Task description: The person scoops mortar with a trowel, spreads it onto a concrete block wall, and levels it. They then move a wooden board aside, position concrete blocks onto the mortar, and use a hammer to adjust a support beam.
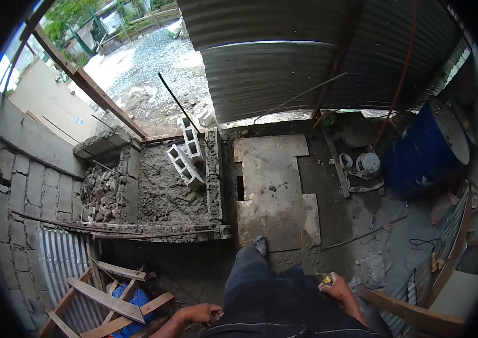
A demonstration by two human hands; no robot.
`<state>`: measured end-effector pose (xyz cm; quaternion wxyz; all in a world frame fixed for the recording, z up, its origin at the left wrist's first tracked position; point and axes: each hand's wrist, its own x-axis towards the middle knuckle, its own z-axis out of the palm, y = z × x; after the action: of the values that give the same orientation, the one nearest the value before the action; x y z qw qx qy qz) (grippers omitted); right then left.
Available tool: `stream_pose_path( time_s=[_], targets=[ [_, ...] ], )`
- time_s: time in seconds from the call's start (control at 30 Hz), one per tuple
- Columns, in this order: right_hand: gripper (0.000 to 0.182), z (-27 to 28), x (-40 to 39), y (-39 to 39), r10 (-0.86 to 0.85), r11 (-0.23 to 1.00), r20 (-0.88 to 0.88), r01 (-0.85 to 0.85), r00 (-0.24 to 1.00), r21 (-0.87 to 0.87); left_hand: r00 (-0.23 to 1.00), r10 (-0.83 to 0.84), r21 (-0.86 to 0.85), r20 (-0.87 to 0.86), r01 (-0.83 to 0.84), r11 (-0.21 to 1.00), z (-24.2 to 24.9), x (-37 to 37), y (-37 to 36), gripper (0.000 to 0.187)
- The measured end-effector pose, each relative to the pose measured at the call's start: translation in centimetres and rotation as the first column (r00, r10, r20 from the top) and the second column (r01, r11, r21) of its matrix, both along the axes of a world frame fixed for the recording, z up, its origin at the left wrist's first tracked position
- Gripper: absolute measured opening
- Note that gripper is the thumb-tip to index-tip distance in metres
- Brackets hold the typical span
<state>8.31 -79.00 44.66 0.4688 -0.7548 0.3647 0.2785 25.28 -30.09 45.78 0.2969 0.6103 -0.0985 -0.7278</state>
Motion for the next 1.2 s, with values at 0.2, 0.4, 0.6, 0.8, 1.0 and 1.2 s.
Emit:
stream_pose_path(
  time_s=[0.2, 0.4, 0.6, 0.8, 1.0, 1.2],
  targets=[
    [0.031, 0.6, 8.6, -5.9, 0.003, 0.997, 0.139, 0.007, 0.99, -0.072, 0.992, -0.022, -0.057, -0.123, 0.015, 0.998, -0.3, 3.2, -4.1, 0.032],
    [0.032, -0.4, 14.5, -15.9, 0.234, 0.972, 0.129, -0.228, 0.964, -0.06, 0.971, 0.22, 0.094, -0.094, -0.211, 0.973, 3.1, 3.8, -12.2, 0.032],
    [0.037, -1.4, 22.2, -24.0, 0.265, 0.964, 0.139, -0.261, 0.954, -0.044, 0.53, 0.808, 0.182, 0.257, -0.848, 0.498, 2.8, 0.1, -20.1, 0.041],
    [0.03, -0.4, 32.2, -29.3, 0.332, 0.939, 0.274, -0.29, 0.903, -0.186, 0.596, 0.549, 0.374, 0.586, -0.8, 0.468, -5.1, -9.6, -22.5, 0.041],
    [0.035, 2.6, 39.9, -29.1, 0.354, 0.928, 0.416, -0.259, 0.838, -0.269, 0.675, 0.6, 0.523, 0.428, -0.727, 0.445, -4.5, -9.5, -24.8, 0.037],
    [0.033, 8.5, 47.2, -26.8, 0.501, 0.835, 0.527, -0.224, 0.687, -0.502, 0.419, 0.826, 0.394, 0.378, -0.88, 0.266, -12.3, -6.5, -20.2, 0.035]
  ],
)
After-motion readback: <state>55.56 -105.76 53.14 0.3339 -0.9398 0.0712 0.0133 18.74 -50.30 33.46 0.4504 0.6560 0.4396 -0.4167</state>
